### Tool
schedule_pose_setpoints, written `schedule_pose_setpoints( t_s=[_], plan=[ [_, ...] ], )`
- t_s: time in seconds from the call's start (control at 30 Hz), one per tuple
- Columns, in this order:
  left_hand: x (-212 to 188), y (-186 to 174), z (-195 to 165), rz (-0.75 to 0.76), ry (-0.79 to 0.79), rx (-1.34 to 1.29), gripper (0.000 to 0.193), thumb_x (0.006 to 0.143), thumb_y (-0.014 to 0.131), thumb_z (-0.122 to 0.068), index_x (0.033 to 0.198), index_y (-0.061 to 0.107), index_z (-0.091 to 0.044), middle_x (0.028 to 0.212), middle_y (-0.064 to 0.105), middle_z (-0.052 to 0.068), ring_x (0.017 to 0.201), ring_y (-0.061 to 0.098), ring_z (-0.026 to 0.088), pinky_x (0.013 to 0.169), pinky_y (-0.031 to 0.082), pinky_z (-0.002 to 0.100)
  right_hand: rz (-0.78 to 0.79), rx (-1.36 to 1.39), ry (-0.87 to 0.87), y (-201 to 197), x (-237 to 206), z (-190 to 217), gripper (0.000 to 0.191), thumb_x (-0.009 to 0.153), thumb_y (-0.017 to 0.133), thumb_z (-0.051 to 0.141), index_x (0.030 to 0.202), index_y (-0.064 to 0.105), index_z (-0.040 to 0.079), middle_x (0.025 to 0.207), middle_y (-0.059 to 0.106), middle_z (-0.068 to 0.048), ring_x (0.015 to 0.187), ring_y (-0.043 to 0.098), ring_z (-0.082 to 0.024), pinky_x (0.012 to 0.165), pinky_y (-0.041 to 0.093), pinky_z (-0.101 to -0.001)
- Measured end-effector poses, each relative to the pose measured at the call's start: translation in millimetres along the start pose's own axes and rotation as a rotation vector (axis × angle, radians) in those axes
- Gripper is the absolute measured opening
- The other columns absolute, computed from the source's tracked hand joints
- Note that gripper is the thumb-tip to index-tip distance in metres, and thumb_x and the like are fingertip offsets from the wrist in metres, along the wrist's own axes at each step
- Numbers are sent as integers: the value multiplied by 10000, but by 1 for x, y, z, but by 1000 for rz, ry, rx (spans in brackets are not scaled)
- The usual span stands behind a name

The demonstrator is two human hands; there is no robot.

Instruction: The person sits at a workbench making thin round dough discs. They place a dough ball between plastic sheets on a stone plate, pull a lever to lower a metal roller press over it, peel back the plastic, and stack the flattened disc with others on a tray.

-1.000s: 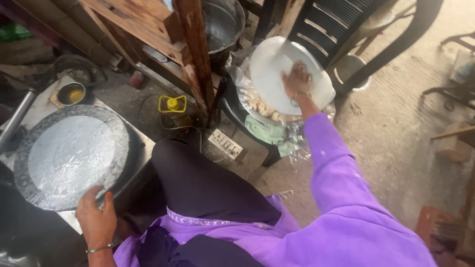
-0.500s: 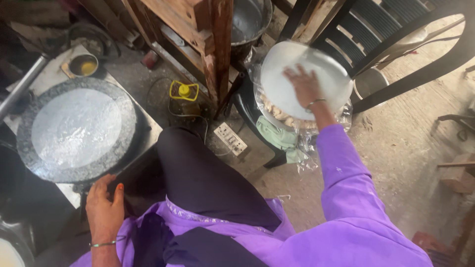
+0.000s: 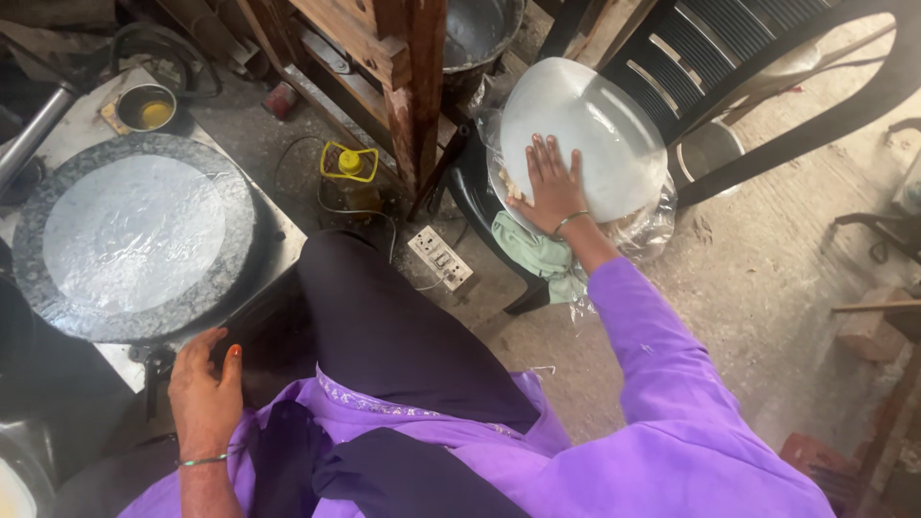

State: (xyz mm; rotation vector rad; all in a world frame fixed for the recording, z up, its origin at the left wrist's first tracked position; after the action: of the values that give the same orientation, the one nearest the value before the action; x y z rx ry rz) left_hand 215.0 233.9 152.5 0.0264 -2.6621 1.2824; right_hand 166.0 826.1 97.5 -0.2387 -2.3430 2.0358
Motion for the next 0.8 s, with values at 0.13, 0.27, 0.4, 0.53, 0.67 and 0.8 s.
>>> schedule_pose_setpoints(
  t_s=[0.13, 0.27, 0.4, 0.53, 0.67, 0.8],
  plan=[
    [-5, -6, 8, 12, -102, -14, 325, 973, 690, -114, 1291, 677, -45, 1320, 673, 153, 1034, 668, 316, 863, 545, 403, -6, 38, 139, -4, -10, -3, 925, 985, 327, 673, 1633, 88, 57, 1726, -38, -123, 1583, -65, -299, 1224, -3, -624],
    [-10, -11, 15, -32, -57, -20, 313, 986, 694, -99, 1292, 684, -36, 1299, 676, 171, 1134, 661, 317, 897, 546, 399, -30, 33, 286, -2, -26, -37, 940, 994, 310, 665, 1644, 79, 26, 1726, -44, -143, 1576, -68, -325, 1225, 35, -644],
    [-16, -10, 21, -34, -58, -73, 310, 996, 685, -96, 1300, 679, -33, 1310, 662, 183, 1124, 663, 317, 902, 556, 387, 154, 151, 514, -7, -43, -75, 1033, 953, 397, 710, 1631, 72, 2, 1712, -47, -185, 1577, -80, -355, 1213, 55, -643],
    [-16, -9, 20, -32, -42, -67, 308, 992, 690, -93, 1295, 684, -38, 1272, 681, 175, 1119, 670, 319, 894, 550, 402, -178, 303, 279, -31, -59, -71, 926, 917, 662, 544, 1563, 302, -14, 1654, 181, -251, 1529, 98, -434, 1212, 123, -617],
    [-17, -5, 15, -24, -68, -68, 315, 983, 706, -101, 1294, 689, -50, 1248, 681, 184, 1080, 675, 324, 901, 547, 413, -350, 203, -64, -39, -54, -22, 728, 859, 765, 348, 1462, 516, 25, 1546, 444, -202, 1463, 314, -420, 1206, 269, -571],
    [-20, -5, 14, -47, -31, -108, 304, 977, 697, -109, 1276, 681, -50, 1282, 681, 176, 1107, 677, 317, 903, 549, 406, -380, 166, -126, -28, -18, 19, 625, 844, 741, 242, 1409, 572, 33, 1509, 480, -198, 1404, 360, -440, 1135, 347, -550]
  ],
)
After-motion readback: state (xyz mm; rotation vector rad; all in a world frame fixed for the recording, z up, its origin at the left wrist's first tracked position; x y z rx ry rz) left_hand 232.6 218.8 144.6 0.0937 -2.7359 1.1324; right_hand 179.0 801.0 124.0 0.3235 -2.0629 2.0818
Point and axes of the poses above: each hand's wrist, its own x-axis towards the middle knuckle, its own y-axis out of the palm, z = x × y, the point moved 3 cm from there along x, towards the middle knuckle
